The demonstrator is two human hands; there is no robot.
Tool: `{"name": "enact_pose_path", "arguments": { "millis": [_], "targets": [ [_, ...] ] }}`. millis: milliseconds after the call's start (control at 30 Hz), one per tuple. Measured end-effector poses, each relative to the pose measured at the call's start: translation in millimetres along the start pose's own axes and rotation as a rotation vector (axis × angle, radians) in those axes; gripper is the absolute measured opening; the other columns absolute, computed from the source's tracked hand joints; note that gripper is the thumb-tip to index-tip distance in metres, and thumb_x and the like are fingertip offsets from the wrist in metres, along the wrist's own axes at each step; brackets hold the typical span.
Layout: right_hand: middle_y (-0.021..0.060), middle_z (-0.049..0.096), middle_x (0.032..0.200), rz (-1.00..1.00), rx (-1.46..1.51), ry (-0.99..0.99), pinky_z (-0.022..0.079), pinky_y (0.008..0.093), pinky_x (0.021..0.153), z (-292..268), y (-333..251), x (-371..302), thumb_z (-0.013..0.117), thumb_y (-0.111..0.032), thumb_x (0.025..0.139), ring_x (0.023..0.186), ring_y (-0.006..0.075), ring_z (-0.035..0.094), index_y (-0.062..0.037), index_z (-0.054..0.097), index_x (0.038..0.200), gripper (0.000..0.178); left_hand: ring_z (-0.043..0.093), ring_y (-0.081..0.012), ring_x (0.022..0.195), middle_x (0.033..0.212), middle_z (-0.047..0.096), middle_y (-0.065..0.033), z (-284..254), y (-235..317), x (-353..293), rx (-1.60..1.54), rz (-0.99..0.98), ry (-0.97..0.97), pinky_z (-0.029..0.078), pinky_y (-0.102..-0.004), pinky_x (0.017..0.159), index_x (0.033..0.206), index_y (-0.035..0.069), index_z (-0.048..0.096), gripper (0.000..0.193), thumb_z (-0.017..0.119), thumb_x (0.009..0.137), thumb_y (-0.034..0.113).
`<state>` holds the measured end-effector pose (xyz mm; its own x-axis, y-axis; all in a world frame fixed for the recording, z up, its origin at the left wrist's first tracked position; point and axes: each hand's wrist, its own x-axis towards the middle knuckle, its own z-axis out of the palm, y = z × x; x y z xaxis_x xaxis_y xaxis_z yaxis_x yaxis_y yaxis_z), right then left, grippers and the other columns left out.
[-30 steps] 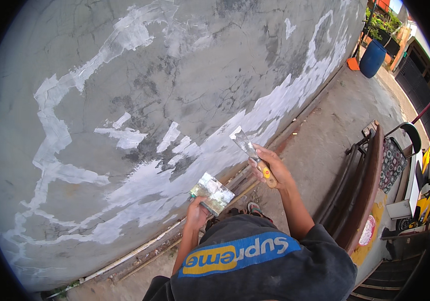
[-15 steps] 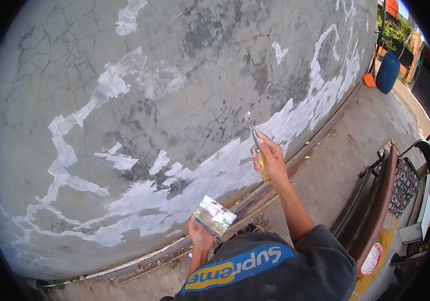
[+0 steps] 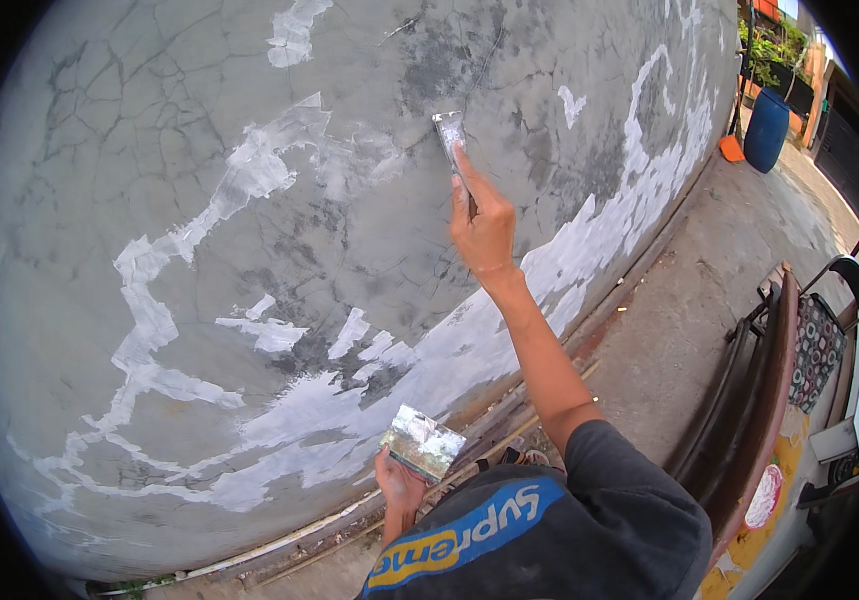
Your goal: The person uses a putty knife to apply white plaster to a cracked concrete wall, repeatedly scooping material from a small container and smoothing it onto the surface.
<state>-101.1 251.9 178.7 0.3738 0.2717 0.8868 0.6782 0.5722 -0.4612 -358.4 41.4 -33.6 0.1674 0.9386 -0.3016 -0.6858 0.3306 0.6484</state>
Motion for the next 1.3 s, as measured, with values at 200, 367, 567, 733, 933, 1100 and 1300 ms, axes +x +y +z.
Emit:
{"name": "enact_pose_path", "arguments": {
  "millis": [200, 367, 567, 733, 933, 1100, 1300],
  "targets": [
    [0.0133, 0.05, 0.066, 0.108, 0.053, -0.095, 0.036, 0.0277, 0.051, -1.1, -1.3, -22.4, 0.059, 0.0, 0.092, 0.056, 0.0122, 0.034, -0.0088, 0.059, 0.133, 0.042, 0.054, -0.0304, 0.123, 0.135, 0.055, -0.0127, -36.5, 18.0, 15.9, -0.047, -0.07, 0.007, 0.041, -0.046, 0.105, 0.138, 0.004, 0.043, 0.06, 0.046, 0.092, 0.042],
    [0.0071, 0.039, 0.059, 0.254, 0.046, -0.312, 0.033, 0.0286, 0.048, -47.6, -12.5, -15.1, 0.058, -0.009, 0.095, 0.053, 0.0097, 0.03, -0.0095, 0.06, 0.132, 0.037, 0.054, -0.0302, 0.123, 0.134, 0.055, -0.0135, -17.0, 16.1, 28.6, -0.014, -0.131, -0.061, 0.042, -0.0458, 0.104, 0.138, 0.003, 0.043, 0.059, 0.045, 0.093, 0.042],
    [0.0097, 0.032, 0.056, 0.212, -0.065, -0.387, 0.031, 0.0322, 0.047, -57.5, -32.7, 40.4, 0.058, -0.012, 0.096, 0.051, 0.0131, 0.027, -0.0077, 0.062, 0.128, 0.033, 0.055, -0.03, 0.122, 0.133, 0.056, -0.0145, 11.3, -9.9, 40.8, -0.045, -0.227, -0.138, 0.045, -0.0457, 0.102, 0.137, 0.002, 0.044, 0.056, 0.044, 0.094, 0.038],
    [0.014, 0.043, 0.057, 0.11, -0.076, -0.394, 0.035, 0.0334, 0.048, -51.8, -26.4, 21.7, 0.06, -0.009, 0.093, 0.048, 0.0168, 0.03, -0.0068, 0.064, 0.126, 0.033, 0.051, -0.0309, 0.126, 0.138, 0.052, -0.0136, 18.1, -24.8, 35.9, 0.033, -0.238, -0.122, 0.039, -0.0465, 0.107, 0.141, 0.003, 0.04, 0.067, 0.044, 0.09, 0.046],
    [0.0121, 0.057, 0.068, -0.083, -0.053, -0.227, 0.04, 0.0301, 0.05, -37.8, -8.1, -0.5, 0.064, -0.001, 0.089, 0.049, 0.0185, 0.04, -0.0117, 0.062, 0.129, 0.042, 0.052, -0.0313, 0.125, 0.137, 0.053, -0.0145, 13.5, -22.5, 33.6, -0.005, -0.217, -0.099, 0.04, -0.0467, 0.106, 0.14, 0.002, 0.041, 0.062, 0.043, 0.093, 0.043],
    [0.0082, 0.056, 0.068, -0.203, -0.065, -0.172, 0.043, 0.0326, 0.048, -0.8, 21.1, -10.8, 0.065, -0.005, 0.089, 0.05, 0.0211, 0.049, -0.0182, 0.057, 0.136, 0.049, 0.049, -0.0314, 0.128, 0.14, 0.051, -0.0138, 19.2, -13.4, 31.3, 0.068, -0.154, -0.07, 0.037, -0.0455, 0.107, 0.142, 0.003, 0.039, 0.067, 0.044, 0.091, 0.046],
    [0.0076, 0.056, 0.068, -0.146, -0.08, -0.263, 0.045, 0.0324, 0.048, -16.8, 35.1, -42.2, 0.065, -0.006, 0.089, 0.051, 0.0219, 0.053, -0.0201, 0.054, 0.139, 0.053, 0.05, -0.0312, 0.127, 0.138, 0.052, -0.0135, 13.6, -17.7, 32.3, 0.025, -0.215, -0.1, 0.037, -0.0457, 0.108, 0.14, 0.003, 0.041, 0.064, 0.045, 0.091, 0.043]
  ]
}}
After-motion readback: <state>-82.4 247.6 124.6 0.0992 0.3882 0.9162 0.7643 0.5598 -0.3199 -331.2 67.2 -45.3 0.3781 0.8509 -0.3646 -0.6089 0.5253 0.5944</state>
